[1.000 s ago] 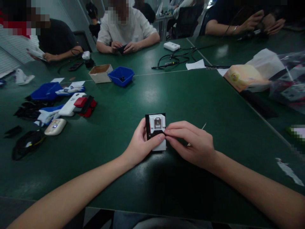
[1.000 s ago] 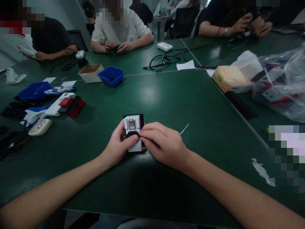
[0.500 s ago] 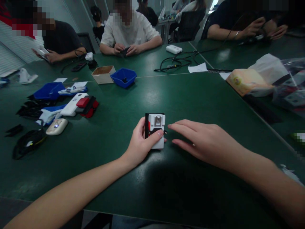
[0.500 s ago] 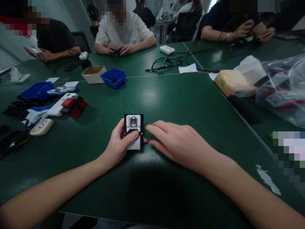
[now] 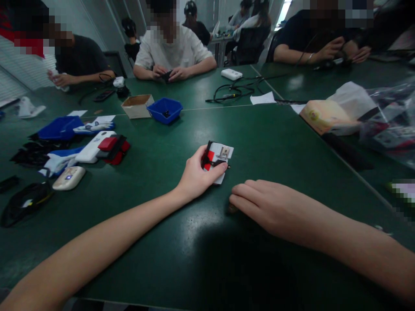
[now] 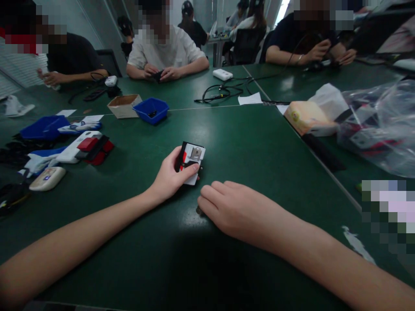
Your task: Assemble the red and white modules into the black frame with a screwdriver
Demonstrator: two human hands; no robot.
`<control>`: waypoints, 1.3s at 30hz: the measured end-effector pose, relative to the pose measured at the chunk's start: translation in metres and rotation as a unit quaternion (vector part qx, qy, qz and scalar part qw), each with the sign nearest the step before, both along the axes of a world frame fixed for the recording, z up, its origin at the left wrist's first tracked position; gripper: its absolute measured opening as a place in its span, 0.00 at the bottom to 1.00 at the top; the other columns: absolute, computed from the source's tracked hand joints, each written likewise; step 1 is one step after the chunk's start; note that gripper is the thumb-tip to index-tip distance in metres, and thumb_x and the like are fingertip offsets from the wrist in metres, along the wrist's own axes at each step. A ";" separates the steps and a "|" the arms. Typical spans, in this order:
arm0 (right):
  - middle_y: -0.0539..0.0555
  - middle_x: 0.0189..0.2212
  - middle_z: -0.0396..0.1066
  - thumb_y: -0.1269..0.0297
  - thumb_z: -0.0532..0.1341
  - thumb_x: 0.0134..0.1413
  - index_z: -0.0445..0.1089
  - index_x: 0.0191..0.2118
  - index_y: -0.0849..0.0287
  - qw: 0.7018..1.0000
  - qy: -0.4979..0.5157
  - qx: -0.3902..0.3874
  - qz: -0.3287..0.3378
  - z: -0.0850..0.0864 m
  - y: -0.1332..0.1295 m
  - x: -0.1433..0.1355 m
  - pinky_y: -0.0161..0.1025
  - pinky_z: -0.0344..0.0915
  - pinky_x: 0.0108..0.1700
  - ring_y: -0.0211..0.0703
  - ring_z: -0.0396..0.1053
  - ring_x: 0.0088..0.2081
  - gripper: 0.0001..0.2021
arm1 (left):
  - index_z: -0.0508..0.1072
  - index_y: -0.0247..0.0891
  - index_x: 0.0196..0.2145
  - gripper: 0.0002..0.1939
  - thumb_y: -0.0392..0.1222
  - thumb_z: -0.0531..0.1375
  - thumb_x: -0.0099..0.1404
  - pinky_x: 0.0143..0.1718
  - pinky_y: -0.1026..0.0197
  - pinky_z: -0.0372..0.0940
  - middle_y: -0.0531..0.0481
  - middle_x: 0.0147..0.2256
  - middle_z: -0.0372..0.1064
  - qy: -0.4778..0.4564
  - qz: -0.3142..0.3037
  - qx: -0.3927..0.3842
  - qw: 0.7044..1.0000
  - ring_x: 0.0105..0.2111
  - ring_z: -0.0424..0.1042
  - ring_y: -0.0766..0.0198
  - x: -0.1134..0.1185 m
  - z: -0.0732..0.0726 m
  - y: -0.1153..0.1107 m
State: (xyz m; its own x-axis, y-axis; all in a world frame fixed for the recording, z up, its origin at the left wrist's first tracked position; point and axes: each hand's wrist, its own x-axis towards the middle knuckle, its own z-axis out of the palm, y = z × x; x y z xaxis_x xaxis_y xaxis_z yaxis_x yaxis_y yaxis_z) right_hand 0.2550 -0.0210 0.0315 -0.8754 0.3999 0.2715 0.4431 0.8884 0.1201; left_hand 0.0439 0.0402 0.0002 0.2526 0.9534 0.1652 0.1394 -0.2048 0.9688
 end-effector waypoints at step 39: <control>0.58 0.58 0.75 0.76 0.64 0.64 0.59 0.71 0.54 0.949 0.308 -0.027 -0.058 -0.011 -0.031 0.021 0.43 0.75 0.58 0.48 0.77 0.54 0.33 | 0.68 0.37 0.47 0.21 0.46 0.68 0.60 0.44 0.59 0.68 0.47 0.42 0.78 0.021 0.010 0.030 0.999 0.39 0.75 0.58 0.002 0.006 -0.008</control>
State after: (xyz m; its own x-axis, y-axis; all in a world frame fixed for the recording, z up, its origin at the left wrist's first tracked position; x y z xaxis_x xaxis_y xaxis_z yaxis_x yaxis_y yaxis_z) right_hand 0.2758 -0.0524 0.0203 -0.5072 0.5113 0.6938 0.5095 0.8271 -0.2371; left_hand 0.0456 0.0324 0.0060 0.2419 0.9468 0.2121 0.1847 -0.2595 0.9479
